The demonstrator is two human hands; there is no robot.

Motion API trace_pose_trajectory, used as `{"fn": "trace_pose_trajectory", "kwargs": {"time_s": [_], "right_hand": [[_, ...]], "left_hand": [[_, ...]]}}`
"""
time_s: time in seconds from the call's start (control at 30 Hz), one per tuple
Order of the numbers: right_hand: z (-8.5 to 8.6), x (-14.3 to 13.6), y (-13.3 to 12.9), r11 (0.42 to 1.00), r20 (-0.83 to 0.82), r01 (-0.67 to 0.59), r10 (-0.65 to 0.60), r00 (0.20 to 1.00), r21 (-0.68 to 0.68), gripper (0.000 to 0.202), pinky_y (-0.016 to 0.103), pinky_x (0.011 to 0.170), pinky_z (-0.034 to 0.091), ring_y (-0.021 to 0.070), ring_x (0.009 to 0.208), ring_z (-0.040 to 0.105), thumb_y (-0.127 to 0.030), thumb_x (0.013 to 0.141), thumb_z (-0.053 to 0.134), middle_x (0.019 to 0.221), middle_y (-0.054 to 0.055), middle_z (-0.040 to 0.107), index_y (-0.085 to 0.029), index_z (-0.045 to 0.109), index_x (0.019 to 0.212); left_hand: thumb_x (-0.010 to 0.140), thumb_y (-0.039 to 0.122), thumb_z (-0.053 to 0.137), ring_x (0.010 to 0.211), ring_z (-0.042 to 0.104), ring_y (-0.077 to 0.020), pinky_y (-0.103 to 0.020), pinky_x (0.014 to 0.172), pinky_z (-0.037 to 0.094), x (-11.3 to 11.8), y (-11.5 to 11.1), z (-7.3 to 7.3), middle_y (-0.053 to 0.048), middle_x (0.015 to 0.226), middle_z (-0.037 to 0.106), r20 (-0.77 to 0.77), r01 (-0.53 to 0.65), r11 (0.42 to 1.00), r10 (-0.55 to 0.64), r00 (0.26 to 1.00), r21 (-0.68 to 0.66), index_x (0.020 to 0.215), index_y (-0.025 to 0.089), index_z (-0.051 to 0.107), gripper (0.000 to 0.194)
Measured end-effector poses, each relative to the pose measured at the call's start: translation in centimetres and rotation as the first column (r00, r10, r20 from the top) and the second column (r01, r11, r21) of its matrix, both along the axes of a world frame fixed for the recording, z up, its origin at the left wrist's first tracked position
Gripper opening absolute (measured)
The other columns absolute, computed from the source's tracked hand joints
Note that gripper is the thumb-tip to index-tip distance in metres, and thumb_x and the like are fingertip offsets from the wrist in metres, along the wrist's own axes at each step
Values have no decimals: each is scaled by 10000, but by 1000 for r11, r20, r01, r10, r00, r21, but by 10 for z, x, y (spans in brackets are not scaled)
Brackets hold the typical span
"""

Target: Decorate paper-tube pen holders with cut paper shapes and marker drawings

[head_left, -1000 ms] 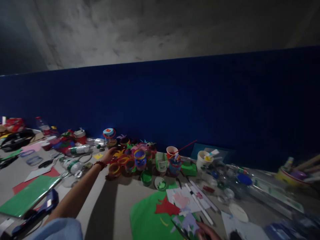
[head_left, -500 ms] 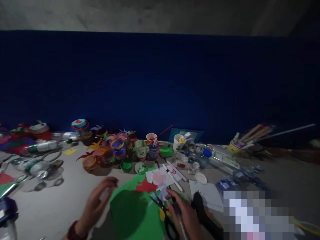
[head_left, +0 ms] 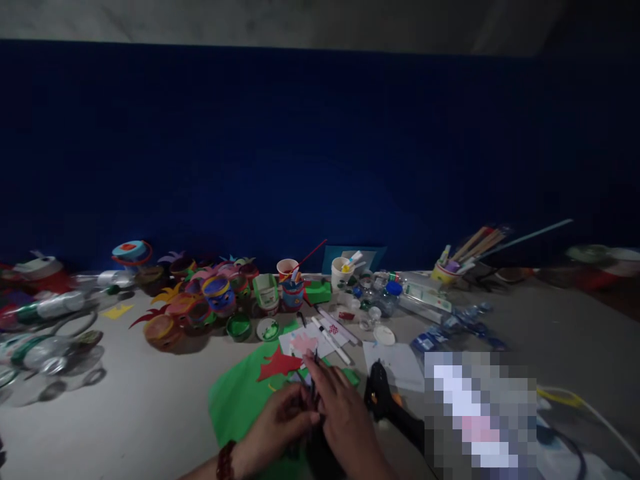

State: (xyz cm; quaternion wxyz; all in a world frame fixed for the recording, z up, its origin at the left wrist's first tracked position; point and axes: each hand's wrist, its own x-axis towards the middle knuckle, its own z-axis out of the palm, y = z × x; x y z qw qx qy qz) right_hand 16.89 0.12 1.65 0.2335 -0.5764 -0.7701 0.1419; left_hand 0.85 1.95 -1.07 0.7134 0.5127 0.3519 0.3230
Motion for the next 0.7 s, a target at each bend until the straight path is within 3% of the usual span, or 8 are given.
{"fn": "trace_pose_trajectory", "kwargs": {"time_s": [0.23, 0.37, 0.4, 0.43, 0.5, 0.53, 0.6, 0.7], "right_hand": [[4, 11, -7, 991, -259, -132, 136, 956, 31, 512, 311, 989, 518, 202, 1162, 633, -109, 875, 457, 1268, 52, 685, -287, 568, 1342], [6, 14, -2, 994, -405, -107, 104, 908, 15, 334, 315, 945, 539, 210, 1087, 671, -215, 917, 511, 1170, 60, 728, -277, 649, 1215], [5, 17, 2, 997, -440, -75, 68, 896, 0, 302, 311, 911, 555, 210, 1040, 690, -232, 923, 507, 1136, 66, 736, -263, 664, 1179], [4, 19, 7, 999, -472, -38, 22, 882, -23, 290, 300, 858, 575, 205, 967, 711, -240, 929, 490, 1101, 71, 742, -249, 670, 1156], [2, 25, 16, 997, -508, 38, -68, 859, -69, 317, 270, 725, 599, 179, 793, 730, -236, 941, 440, 1049, 72, 743, -233, 658, 1171], [1, 28, 20, 995, -505, 69, -95, 858, -69, 334, 268, 722, 598, 178, 794, 729, -231, 941, 431, 1063, 73, 739, -232, 649, 1194], [0, 30, 24, 993, -477, 119, -108, 872, -8, 352, 302, 858, 569, 204, 979, 706, -227, 934, 444, 1149, 81, 721, -233, 641, 1226], [0, 26, 22, 990, -475, 134, -99, 875, 41, 384, 330, 973, 512, 215, 1140, 642, -224, 947, 429, 1240, 85, 690, -233, 611, 1285]], "left_hand": [[701, 608, 740, 416, 404, -68, -183, 391, 334, 0, -1, -11, 51, 600, 489, -25, -36, 998, 37, 999, 45, 740, 205, 496, 473], [864, 563, 582, 460, 519, -117, -214, 435, 421, -6, 3, -1, 20, 623, 563, -184, 47, 976, -7, 983, 211, 838, 203, 563, 362], [920, 507, 523, 526, 580, -143, -231, 492, 464, -9, 10, 6, -4, 660, 607, -293, 95, 937, 8, 956, 337, 870, 199, 591, 320], [956, 415, 499, 687, 641, -171, -257, 630, 512, -11, 19, 14, -46, 782, 672, -434, 197, 847, 44, 900, 494, 894, 196, 628, 261], [981, 258, 449, 857, 647, -209, -310, 785, 517, -15, 46, 30, -89, 927, 702, -664, 410, 594, 301, 685, 692, 944, 187, 655, 222], [973, 215, 452, 931, 633, -232, -338, 831, 512, -14, 63, 37, -103, 1001, 701, -730, 563, 466, 397, 556, 683, 1024, 183, 651, 208], [934, 123, 482, 1034, 596, -278, -403, 900, 488, -10, 96, 43, -142, 1105, 673, -748, 621, 421, 438, 499, 661, 1094, 158, 641, 228], [902, 59, 481, 1012, 599, -287, -392, 830, 510, 5, 132, 35, -166, 1083, 654, -781, 681, 403, 444, 439, 612, 1005, 139, 661, 222]]}}
